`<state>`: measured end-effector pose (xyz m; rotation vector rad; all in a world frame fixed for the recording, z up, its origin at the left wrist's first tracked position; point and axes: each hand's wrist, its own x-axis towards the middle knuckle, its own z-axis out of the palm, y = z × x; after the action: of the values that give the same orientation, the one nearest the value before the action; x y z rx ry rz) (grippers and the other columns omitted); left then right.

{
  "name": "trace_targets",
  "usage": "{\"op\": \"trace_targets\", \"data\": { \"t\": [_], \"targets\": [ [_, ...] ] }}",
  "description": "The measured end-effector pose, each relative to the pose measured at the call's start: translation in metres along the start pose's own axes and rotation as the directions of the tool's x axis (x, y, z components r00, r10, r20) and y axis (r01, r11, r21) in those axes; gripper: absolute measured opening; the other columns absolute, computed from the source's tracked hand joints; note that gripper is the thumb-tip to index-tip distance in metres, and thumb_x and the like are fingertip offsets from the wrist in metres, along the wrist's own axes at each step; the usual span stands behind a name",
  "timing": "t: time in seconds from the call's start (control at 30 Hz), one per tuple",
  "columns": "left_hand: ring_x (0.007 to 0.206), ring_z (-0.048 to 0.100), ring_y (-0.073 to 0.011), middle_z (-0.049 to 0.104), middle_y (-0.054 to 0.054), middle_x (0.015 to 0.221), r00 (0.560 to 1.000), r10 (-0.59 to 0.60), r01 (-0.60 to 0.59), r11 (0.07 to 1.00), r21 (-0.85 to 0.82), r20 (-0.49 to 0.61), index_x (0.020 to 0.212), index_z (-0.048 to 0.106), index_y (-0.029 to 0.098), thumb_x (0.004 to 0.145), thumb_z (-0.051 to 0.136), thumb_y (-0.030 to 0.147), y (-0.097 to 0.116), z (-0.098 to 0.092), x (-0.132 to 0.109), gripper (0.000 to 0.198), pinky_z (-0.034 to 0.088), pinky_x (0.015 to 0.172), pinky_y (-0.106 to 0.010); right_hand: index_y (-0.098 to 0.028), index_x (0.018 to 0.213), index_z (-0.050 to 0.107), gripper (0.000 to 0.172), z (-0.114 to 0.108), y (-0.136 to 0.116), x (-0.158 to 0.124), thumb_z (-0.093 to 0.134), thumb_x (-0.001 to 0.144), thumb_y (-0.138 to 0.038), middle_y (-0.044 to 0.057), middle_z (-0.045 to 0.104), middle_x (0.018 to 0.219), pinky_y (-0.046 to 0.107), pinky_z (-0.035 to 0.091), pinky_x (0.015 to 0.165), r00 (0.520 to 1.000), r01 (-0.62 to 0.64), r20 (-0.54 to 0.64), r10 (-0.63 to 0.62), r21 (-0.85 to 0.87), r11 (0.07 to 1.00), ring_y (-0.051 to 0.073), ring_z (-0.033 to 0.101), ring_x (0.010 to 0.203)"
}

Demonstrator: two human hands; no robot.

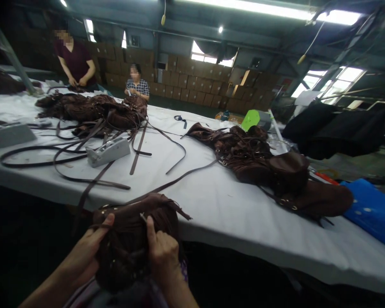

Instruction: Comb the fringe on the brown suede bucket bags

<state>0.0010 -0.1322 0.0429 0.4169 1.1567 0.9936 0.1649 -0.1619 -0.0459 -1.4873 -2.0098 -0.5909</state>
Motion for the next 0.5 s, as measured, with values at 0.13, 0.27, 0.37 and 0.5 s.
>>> {"op": "trace_targets", "data": {
  "t": [0.13,0.27,0.37,0.5],
  "targets": [
    [0.092,0.068,-0.0236,0.070,-0.012,0.103,0.994,0.055,-0.054,0.998,0.019,-0.089,0.120,0.052,0.017,0.081,0.064,0.027,0.002,-0.018,0.003,0.041,0.054,0.084,-0.040,-0.012,0.143,0.027,0.069,0.009,0.059,-0.046,0.040,0.077,0.001,-0.002,0.054,0.054,0.020,0.037,0.043,0.952,-0.185,0.185,0.242,-0.282,0.942,0.011,0.050,0.044],
    [0.094,0.067,-0.0253,0.070,-0.012,0.104,0.995,0.066,-0.065,0.998,0.011,-0.073,0.125,0.051,0.018,0.082,0.062,0.029,0.013,-0.020,0.001,0.045,0.053,0.086,-0.041,-0.016,0.136,0.041,0.055,-0.021,0.093,-0.072,0.034,0.083,-0.006,0.001,0.061,0.058,0.019,0.036,0.039,0.806,-0.510,0.175,0.565,-0.278,0.814,0.011,0.051,0.038],
    [0.103,0.063,-0.0249,0.067,-0.013,0.113,0.989,-0.038,0.050,0.995,-0.082,0.140,0.131,0.047,0.019,0.086,0.057,0.034,0.011,-0.005,-0.005,0.049,0.048,0.094,-0.041,-0.012,0.141,0.031,0.049,-0.048,0.068,-0.056,0.029,0.094,-0.020,0.000,0.061,0.058,0.019,0.039,0.039,0.713,-0.688,0.077,0.697,-0.118,0.716,0.012,0.053,0.039],
    [0.107,0.062,-0.0219,0.066,-0.012,0.114,0.981,-0.095,0.109,0.991,-0.074,0.172,0.134,0.043,0.019,0.089,0.052,0.031,-0.001,0.015,-0.013,0.048,0.044,0.100,-0.038,-0.009,0.143,0.025,0.052,-0.050,-0.005,-0.011,0.035,0.093,-0.018,-0.002,0.057,0.057,0.019,0.041,0.047,0.959,-0.253,-0.077,0.273,0.199,0.947,0.010,0.053,0.045]
  ]
}}
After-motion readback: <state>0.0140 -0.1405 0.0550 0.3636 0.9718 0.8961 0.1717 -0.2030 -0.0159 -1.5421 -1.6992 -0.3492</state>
